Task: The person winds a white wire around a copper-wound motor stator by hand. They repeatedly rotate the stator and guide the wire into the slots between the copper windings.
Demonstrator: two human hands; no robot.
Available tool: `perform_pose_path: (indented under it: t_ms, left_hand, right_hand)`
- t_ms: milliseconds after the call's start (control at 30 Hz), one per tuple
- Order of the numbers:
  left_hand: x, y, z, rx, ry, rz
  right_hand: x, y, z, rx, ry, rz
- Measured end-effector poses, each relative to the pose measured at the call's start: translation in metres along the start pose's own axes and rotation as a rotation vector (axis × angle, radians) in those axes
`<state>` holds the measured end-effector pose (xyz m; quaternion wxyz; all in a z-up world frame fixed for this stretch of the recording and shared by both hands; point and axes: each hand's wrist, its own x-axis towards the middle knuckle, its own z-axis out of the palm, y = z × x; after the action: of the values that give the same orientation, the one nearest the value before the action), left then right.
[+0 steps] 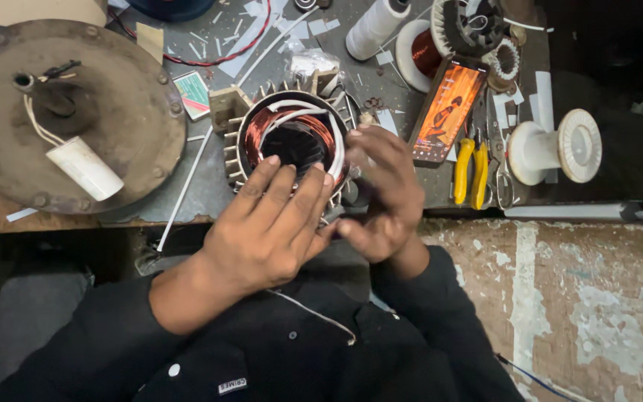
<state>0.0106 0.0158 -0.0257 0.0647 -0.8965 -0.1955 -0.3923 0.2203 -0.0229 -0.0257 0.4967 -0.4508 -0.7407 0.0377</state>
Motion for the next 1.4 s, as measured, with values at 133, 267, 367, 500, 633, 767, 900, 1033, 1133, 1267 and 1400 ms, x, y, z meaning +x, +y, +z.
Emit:
perform_pose_path:
  t_ms: [133,267,367,500,633,767,900,1033,1133,1267,1400]
  left_hand:
    - [0.003,-0.001,-0.005,-0.041,-0.025,-0.023]
    - [0.004,-0.019,-0.018,-0.259,-0.083,-0.153]
    - [-0.002,-0.033,-0.016,-0.215,-0.089,-0.271]
    - [0.001,-0.041,0.001,-0.373,-0.074,-0.396]
    - [0.006,-0.038,0.011,-0.374,-0.105,-0.445]
    - [0.005,-0.034,0.008,-0.359,-0.12,-0.461]
    - [-0.014,-0.019,0.01,-0.352,-0.064,-0.37]
    - [-0.025,-0.003,0.009,-0.271,-0.034,-0.242]
    - [-0.034,0.01,-0.005,-0.295,-0.036,-0.146]
    - [-0.039,0.022,-0.017,-0.512,-0.014,-0.276]
    - [-0.022,0.032,-0.024,-0.428,0.032,-0.407]
  right_hand:
    - [0.0,0.004,0.011,-0.09,0.022,-0.114]
    - [-0.002,0.013,0.009,-0.14,0.028,-0.187]
    - [-0.008,0.011,0.008,-0.167,-0.016,-0.182]
    - [0.008,0.012,0.005,-0.155,-0.043,-0.216]
    - [0.02,0.02,0.0,-0.146,-0.1,-0.189]
    - [0.02,0.029,-0.002,-0.185,-0.101,-0.261]
    - [-0.016,0.026,0.001,-0.244,-0.037,-0.303]
    - [-0.045,0.017,-0.014,-0.341,-0.072,-0.355]
    - [-0.069,0.01,-0.025,-0.397,-0.112,-0.398]
    - [-0.1,0.016,-0.032,-0.442,-0.151,-0.382]
    - [-0.115,0.027,-0.032,-0.431,-0.155,-0.362]
